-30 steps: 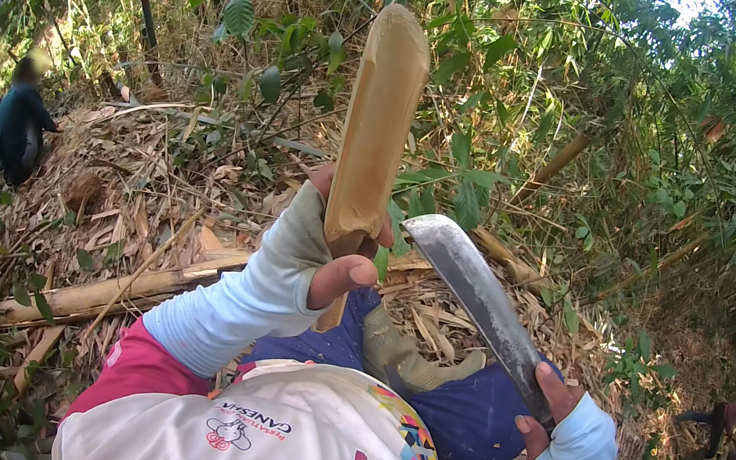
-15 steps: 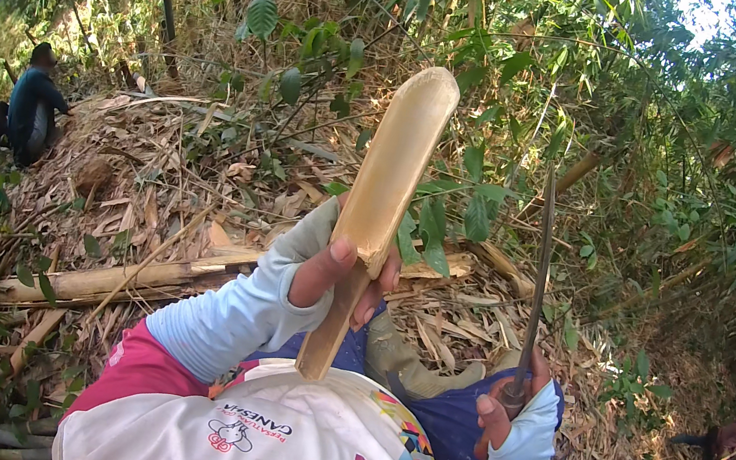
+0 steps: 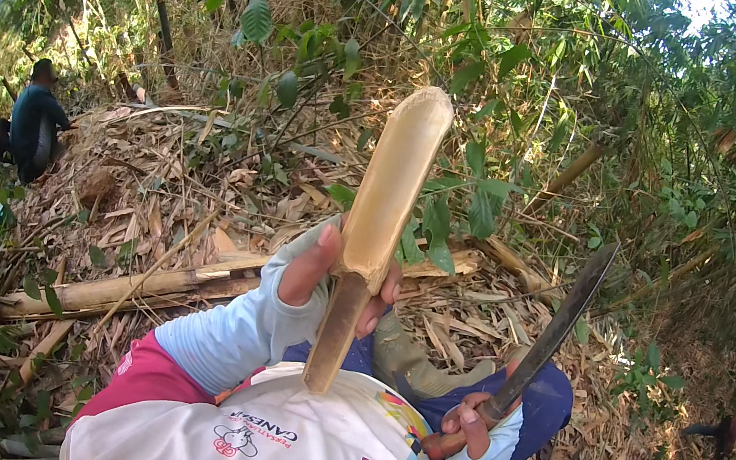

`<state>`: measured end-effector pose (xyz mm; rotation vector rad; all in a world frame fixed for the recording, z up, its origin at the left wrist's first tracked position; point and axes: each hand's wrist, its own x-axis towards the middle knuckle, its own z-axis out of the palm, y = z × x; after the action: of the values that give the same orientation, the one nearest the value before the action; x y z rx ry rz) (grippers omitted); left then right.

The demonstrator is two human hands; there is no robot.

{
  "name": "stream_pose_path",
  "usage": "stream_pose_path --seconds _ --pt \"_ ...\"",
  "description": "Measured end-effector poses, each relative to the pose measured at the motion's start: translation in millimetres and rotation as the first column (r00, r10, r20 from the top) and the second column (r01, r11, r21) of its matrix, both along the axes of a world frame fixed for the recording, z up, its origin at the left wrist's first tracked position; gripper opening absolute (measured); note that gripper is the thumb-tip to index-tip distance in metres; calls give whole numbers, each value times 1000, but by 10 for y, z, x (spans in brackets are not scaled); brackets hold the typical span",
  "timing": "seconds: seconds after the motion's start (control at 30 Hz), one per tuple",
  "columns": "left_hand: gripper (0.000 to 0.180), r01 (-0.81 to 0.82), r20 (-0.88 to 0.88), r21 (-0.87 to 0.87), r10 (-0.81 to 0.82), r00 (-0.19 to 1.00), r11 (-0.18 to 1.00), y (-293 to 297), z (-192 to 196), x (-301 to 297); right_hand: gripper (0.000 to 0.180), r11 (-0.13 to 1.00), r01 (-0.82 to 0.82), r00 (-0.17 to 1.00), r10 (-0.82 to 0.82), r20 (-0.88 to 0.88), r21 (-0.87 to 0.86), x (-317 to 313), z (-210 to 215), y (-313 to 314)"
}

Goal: The person sits on the ground in a forest and uses a machete to carve a piece of bamboo. They repeatedly shave the surface and hollow out the interior of the bamboo segment, holding it with their left hand and striking with the machete in their right hand.

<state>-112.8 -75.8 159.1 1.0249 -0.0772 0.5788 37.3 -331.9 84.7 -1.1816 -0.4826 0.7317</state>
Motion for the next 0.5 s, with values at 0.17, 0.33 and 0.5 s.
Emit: stream_pose_path --seconds 0.17,0.33,0.5 --pt "63 -27 5 -28 27 1000 999 2 -72 45 90 998 -46 985 51 -165 30 -59 -58 -125" --pt "55 -108 25 -53 109 994 993 -3 -86 57 90 998 -32 974 41 -224 45 -144 -70 -135" --pt "49 -134 104 -122 147 984 983 -9 -113 79 83 991 -58 993 46 -105 -118 -263 92 -65"
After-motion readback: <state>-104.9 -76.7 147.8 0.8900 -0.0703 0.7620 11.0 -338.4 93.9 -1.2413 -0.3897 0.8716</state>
